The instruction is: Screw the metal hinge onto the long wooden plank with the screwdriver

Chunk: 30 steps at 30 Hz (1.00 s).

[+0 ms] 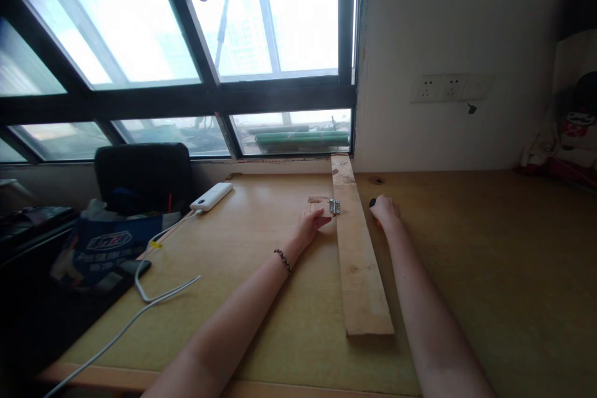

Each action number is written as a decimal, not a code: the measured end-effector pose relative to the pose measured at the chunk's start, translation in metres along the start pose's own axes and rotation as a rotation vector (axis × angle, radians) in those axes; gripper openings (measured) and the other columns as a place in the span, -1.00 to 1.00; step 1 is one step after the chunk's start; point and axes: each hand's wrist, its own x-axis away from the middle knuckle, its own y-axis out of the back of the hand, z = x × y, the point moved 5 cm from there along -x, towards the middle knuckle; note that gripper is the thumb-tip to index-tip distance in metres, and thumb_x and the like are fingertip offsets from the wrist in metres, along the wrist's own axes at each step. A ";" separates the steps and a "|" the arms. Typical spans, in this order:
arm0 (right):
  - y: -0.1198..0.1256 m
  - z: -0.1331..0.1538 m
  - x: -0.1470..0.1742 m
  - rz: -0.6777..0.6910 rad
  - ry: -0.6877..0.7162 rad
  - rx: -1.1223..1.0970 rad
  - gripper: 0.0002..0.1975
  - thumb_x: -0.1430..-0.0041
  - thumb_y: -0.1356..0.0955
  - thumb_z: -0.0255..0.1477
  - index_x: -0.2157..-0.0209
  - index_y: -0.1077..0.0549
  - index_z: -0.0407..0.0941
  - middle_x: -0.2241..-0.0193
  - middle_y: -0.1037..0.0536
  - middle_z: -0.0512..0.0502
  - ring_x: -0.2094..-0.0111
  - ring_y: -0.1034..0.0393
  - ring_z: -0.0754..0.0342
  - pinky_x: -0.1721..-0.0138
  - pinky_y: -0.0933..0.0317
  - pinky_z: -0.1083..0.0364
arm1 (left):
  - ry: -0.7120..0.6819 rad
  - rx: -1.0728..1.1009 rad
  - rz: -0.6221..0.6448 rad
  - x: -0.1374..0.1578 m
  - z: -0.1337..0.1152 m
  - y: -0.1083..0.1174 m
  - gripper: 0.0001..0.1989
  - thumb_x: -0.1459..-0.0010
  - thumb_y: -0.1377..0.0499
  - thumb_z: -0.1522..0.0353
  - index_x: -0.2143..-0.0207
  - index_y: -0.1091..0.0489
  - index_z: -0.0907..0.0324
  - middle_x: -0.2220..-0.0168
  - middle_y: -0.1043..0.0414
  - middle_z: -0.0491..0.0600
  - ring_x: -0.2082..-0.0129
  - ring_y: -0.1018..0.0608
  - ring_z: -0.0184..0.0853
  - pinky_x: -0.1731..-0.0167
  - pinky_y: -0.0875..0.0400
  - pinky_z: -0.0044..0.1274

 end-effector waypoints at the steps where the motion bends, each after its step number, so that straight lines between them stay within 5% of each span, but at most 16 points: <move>1: 0.007 0.006 0.001 -0.085 0.073 -0.054 -0.54 0.12 -0.35 -0.32 0.17 -0.34 -0.29 0.18 -0.41 -0.42 0.12 -0.31 -0.18 0.17 -0.17 -0.03 | -0.002 0.001 0.003 0.000 0.000 0.000 -0.66 0.12 -0.19 0.41 0.22 -0.33 0.29 0.30 -0.45 0.11 0.37 -0.53 -0.25 0.25 -0.41 -0.38; 4: 0.023 0.038 0.012 -0.194 0.451 -0.334 -0.53 0.03 -0.31 -0.30 0.07 -0.24 -0.18 0.10 -0.38 -0.25 0.05 -0.25 -0.03 0.06 -0.11 0.01 | -0.006 -0.008 0.007 0.001 -0.001 -0.002 -0.66 0.12 -0.19 0.40 0.22 -0.33 0.28 0.29 -0.46 0.11 0.36 -0.53 -0.25 0.24 -0.41 -0.38; 8: 0.013 0.080 0.040 0.072 0.807 -0.457 -0.16 0.29 -0.44 -0.22 -0.07 -0.09 -0.09 0.05 -0.34 -0.15 -0.06 -0.11 -0.06 -0.04 -0.01 -0.03 | -0.003 -0.039 0.023 0.004 -0.003 -0.004 -0.68 0.10 -0.18 0.38 0.22 -0.34 0.25 0.26 -0.45 0.11 0.34 -0.53 -0.25 0.22 -0.39 -0.38; 12: -0.006 0.095 0.053 0.073 0.848 -0.413 -0.03 0.39 -0.46 -0.18 -0.10 -0.05 -0.14 0.04 -0.33 -0.20 -0.05 -0.08 -0.12 -0.05 0.03 -0.07 | -0.009 -0.041 0.032 0.006 -0.005 -0.006 -0.68 0.09 -0.17 0.37 0.21 -0.34 0.24 0.27 -0.46 0.10 0.34 -0.53 -0.25 0.22 -0.39 -0.37; 17: -0.013 0.094 0.050 -0.020 0.833 -0.422 -0.12 0.32 -0.44 -0.21 -0.08 -0.08 -0.13 0.08 -0.37 -0.17 -0.02 -0.13 -0.10 -0.03 0.00 -0.08 | 0.000 -0.033 0.021 0.007 -0.006 -0.007 -0.71 0.10 -0.16 0.38 0.24 -0.36 0.25 0.29 -0.46 0.08 0.38 -0.52 -0.29 0.23 -0.40 -0.39; 30: -0.010 0.093 0.050 -0.013 0.828 -0.404 -0.36 0.31 -0.44 -0.22 0.11 -0.29 -0.08 0.09 -0.33 -0.12 0.06 -0.23 -0.05 0.04 -0.09 -0.03 | 0.059 0.039 -0.092 0.004 -0.004 -0.002 -0.67 0.05 -0.09 0.23 0.26 -0.30 0.26 0.38 -0.43 0.04 0.43 -0.51 -0.30 0.29 -0.40 -0.37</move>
